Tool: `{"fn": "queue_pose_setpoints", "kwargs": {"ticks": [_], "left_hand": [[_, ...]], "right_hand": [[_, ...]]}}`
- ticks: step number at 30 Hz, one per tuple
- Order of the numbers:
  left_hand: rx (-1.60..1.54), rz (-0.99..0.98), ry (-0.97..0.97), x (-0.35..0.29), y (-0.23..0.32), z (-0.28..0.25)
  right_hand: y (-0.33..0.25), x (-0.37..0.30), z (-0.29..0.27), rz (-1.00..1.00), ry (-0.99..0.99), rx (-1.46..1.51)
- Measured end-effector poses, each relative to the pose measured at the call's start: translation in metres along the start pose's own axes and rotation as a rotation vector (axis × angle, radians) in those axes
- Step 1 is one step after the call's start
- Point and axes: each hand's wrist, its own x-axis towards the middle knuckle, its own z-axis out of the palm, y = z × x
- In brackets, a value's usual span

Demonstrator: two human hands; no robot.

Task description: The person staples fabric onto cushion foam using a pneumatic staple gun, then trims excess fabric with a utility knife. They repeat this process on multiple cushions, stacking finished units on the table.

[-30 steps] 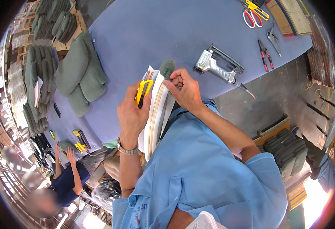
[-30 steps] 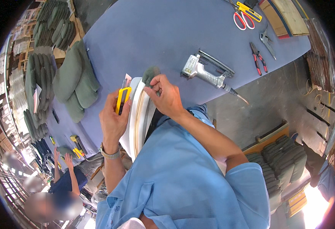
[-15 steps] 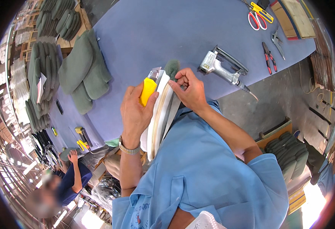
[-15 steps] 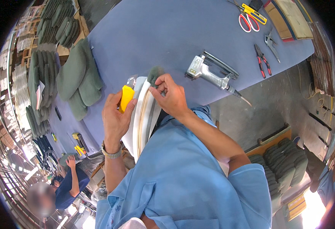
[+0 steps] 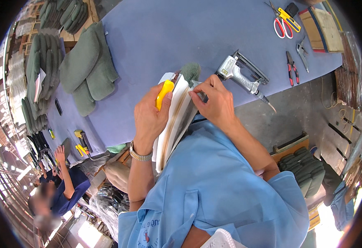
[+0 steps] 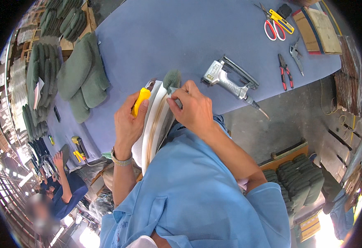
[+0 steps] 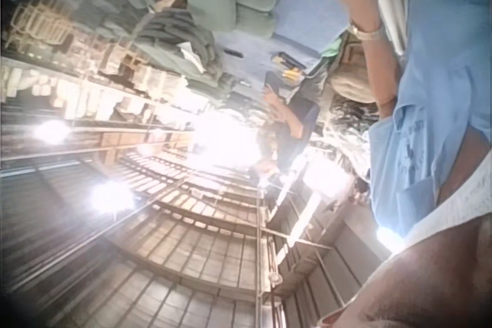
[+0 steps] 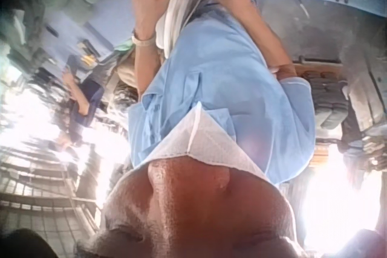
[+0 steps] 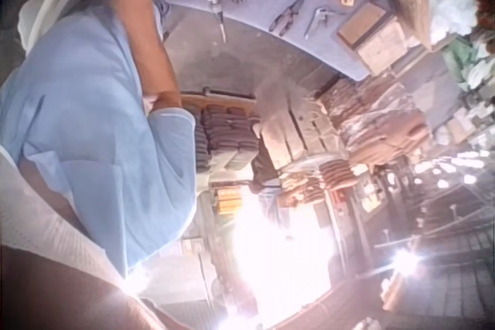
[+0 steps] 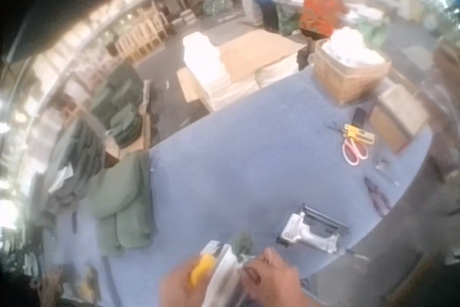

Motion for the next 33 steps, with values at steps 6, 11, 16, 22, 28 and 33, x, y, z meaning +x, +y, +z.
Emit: {"fn": "queue_pose_setpoints", "kwargs": {"ticks": [6,11,16,22,28,33], "left_hand": [[0.167,0.183,-0.015,-0.002,0.004,-0.005],[0.317,0.189,-0.053,-0.004,0.010,-0.006],[0.345,0.213,-0.051,-0.005,0.011,-0.003],[0.417,0.207,-0.063,-0.004,0.017,0.001],[0.478,0.142,-0.124,-0.004,0.033,0.003],[0.487,0.056,-0.227,0.003,0.041,0.002]], "right_hand": [[0.003,0.013,0.007,0.108,-0.090,-0.035],[0.009,0.016,0.016,0.155,-0.081,0.208],[0.023,0.008,0.024,0.202,-0.099,0.459],[0.027,0.007,0.024,0.232,-0.141,0.513],[0.033,0.007,0.026,0.248,-0.142,0.541],[0.035,0.007,0.027,0.260,-0.143,0.568]]}}
